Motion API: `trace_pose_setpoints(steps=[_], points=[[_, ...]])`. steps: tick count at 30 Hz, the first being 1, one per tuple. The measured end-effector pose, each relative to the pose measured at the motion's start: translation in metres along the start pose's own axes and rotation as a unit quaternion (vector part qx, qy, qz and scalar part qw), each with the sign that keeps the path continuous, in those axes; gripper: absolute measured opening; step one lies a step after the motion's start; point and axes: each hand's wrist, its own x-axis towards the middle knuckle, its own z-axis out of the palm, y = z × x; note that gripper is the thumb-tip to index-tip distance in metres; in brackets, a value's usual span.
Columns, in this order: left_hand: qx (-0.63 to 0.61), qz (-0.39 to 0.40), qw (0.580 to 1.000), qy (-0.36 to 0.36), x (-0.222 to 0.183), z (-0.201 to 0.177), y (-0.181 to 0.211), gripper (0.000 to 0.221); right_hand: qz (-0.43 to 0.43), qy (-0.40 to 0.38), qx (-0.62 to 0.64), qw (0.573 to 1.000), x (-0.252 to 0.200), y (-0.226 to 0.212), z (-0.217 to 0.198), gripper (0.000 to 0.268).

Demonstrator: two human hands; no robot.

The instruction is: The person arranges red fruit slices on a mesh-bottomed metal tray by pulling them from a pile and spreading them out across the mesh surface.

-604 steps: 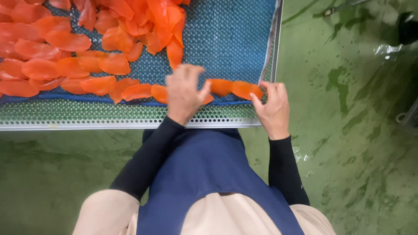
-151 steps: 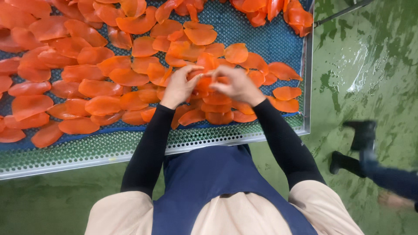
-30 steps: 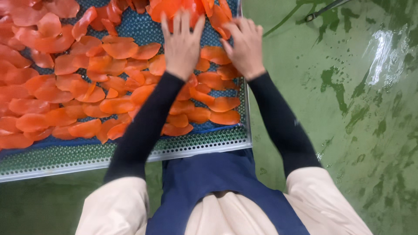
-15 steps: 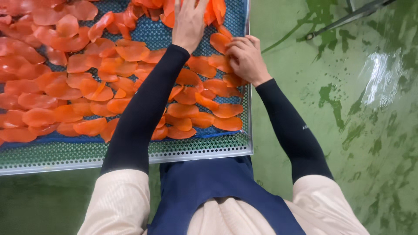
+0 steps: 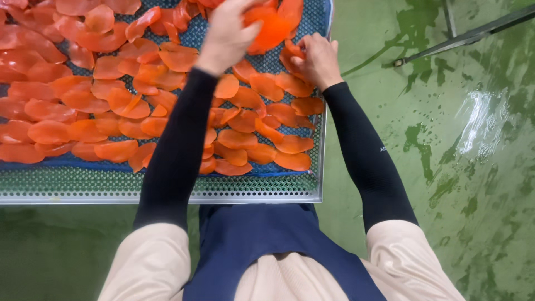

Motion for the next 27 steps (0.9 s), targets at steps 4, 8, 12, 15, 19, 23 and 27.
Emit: trace_pose_setpoints(steps=[4,8,12,15,19,23,27], points=[[0.021,-0.057,0.998,-0.034,-0.083,-0.055,0.002,0.031,-0.016,-0.069,0.148,0.987,-0.013,-0.028,-0.052,0.018],[0.146,-0.272,0.944,-0.115,-0.139,-0.044,-0.014,0.053,-0.153,0.179,0.117,0.965,-0.027,-0.047,-0.056,0.027],[0.198,-0.272,0.940,-0.058,-0.163,-0.020,-0.023,0.046,-0.141,0.042,0.048,0.988,-0.052,-0.070,-0.027,0.040],[0.187,-0.261,0.945,-0.057,-0.166,-0.020,-0.007,0.033,-0.128,0.118,0.053,0.983,-0.055,-0.095,-0.033,0.018],[0.130,-0.173,0.975,-0.040,-0.168,-0.030,0.023,0.035,-0.207,0.014,0.195,0.959,-0.035,-0.147,-0.014,0.047],[0.107,-0.165,0.980,0.020,-0.194,-0.040,0.021,0.039,-0.152,-0.063,0.058,0.985,-0.019,-0.157,0.034,0.072],[0.100,-0.173,0.976,0.091,-0.184,-0.073,-0.004,0.035,-0.118,-0.071,0.096,0.986,-0.007,-0.159,0.042,0.051]])
